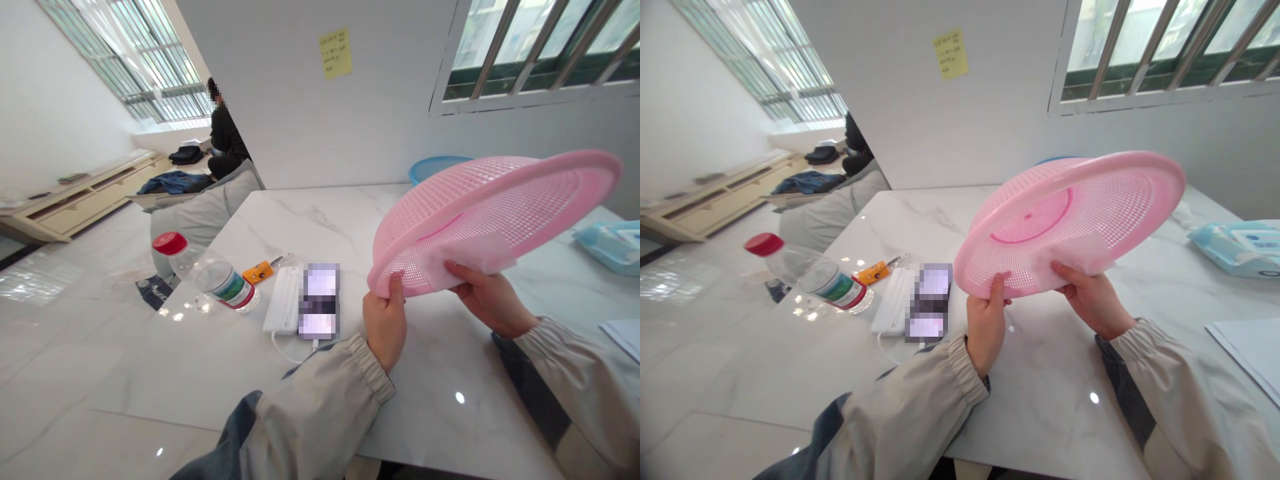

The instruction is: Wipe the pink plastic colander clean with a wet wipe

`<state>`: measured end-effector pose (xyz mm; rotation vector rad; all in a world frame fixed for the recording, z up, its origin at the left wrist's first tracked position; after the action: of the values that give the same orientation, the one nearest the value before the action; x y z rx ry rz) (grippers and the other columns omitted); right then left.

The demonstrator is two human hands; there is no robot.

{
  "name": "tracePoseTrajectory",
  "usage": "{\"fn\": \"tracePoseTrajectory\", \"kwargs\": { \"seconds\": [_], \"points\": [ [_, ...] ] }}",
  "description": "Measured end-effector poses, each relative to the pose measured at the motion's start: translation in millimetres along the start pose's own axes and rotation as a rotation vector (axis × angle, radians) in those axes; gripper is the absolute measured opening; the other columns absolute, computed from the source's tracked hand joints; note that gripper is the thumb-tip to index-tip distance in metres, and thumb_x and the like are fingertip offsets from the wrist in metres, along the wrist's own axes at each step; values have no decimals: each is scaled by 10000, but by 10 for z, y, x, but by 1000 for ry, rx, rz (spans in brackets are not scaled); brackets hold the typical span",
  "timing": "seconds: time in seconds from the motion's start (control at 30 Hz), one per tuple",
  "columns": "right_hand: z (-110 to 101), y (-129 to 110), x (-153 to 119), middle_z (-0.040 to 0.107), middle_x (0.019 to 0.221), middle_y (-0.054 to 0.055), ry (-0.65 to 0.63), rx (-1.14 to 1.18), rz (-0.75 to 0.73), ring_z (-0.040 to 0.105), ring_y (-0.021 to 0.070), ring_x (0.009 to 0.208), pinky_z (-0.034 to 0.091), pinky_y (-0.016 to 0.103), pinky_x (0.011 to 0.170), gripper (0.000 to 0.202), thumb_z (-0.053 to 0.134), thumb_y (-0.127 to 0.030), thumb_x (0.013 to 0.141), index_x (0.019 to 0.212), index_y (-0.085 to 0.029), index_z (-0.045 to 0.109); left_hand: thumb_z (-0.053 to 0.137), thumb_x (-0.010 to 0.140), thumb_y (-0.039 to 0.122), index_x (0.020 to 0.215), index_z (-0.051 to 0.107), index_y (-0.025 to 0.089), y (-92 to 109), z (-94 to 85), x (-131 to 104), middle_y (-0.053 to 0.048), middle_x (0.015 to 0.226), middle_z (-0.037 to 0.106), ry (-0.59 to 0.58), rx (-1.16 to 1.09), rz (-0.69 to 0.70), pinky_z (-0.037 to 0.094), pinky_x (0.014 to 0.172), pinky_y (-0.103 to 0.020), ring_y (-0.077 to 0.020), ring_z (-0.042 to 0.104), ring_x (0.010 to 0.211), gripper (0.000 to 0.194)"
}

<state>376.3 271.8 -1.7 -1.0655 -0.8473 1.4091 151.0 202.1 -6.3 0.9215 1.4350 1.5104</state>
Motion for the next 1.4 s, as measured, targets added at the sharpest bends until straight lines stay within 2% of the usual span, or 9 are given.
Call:
{"fn": "tracePoseTrajectory", "kwargs": {
  "seconds": [0.2,0.33,0.57,0.67,0.8,0.97,1.1,1.23,1.4],
  "points": [
    [-23,-60,1,750,1544,6,61,46,-61,572,343,1604,704,435,1136,527,1016,-354,774,1258,-328,808,731,960,771,1093,853,145,84,220,7,-114,940,815,-151,-155,2,610,753,-345,-242,740,854,651],
    [120,124,-30,797,1458,35,-46,44,72,655,327,1516,692,407,1143,489,1012,-381,784,1226,-285,827,726,944,800,1002,837,126,-6,424,-32,-162,949,823,-291,-209,-70,637,766,-378,-273,774,869,686],
    [140,232,-37,849,1224,75,-130,-57,118,817,308,1085,762,426,876,430,1042,-430,751,1081,-253,831,619,995,830,776,760,158,-54,201,29,-105,736,744,-116,-93,-76,537,697,-351,-212,661,682,721],
    [154,270,-50,831,987,89,-190,-158,131,765,243,793,721,398,675,443,1035,-508,756,996,-197,829,648,977,834,727,713,169,-17,84,49,-60,690,676,-27,-70,-50,504,695,-331,-193,607,691,714],
    [260,330,-116,765,734,82,-327,-256,181,680,181,620,609,316,577,528,983,-659,783,835,-160,819,715,926,848,677,662,176,52,16,56,-5,659,552,16,-104,-15,443,673,-309,-158,494,685,719],
    [415,376,-236,758,662,104,-500,-301,270,590,116,483,516,262,511,651,902,-777,812,648,-156,794,814,868,805,676,721,174,123,-60,69,23,633,480,75,-188,-9,426,683,-306,-150,444,676,666],
    [348,332,-209,755,653,92,-449,-295,282,633,140,516,544,266,531,609,942,-751,769,645,-170,807,844,867,744,656,749,188,225,-130,104,24,617,459,113,-211,4,485,787,-326,-174,507,733,602],
    [199,241,-91,692,581,67,-327,-263,207,627,157,535,557,279,543,565,924,-696,811,602,-194,770,869,844,743,662,751,188,270,-196,137,35,628,421,145,-212,30,451,737,-303,-153,450,719,596],
    [127,190,6,624,523,42,-247,-229,109,552,127,503,499,261,505,588,947,-679,785,536,-204,707,819,898,761,822,802,165,124,-2,134,31,684,500,-9,-252,-3,431,711,-286,-130,465,707,601]
  ]
}}
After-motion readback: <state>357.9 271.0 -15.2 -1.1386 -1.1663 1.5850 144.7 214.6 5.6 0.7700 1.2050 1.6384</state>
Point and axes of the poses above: each hand's wrist, its own x-axis towards the middle knuckle, its own z-axis out of the palm, y = z × x, the point moved 10 cm from there along x, towards the middle knuckle
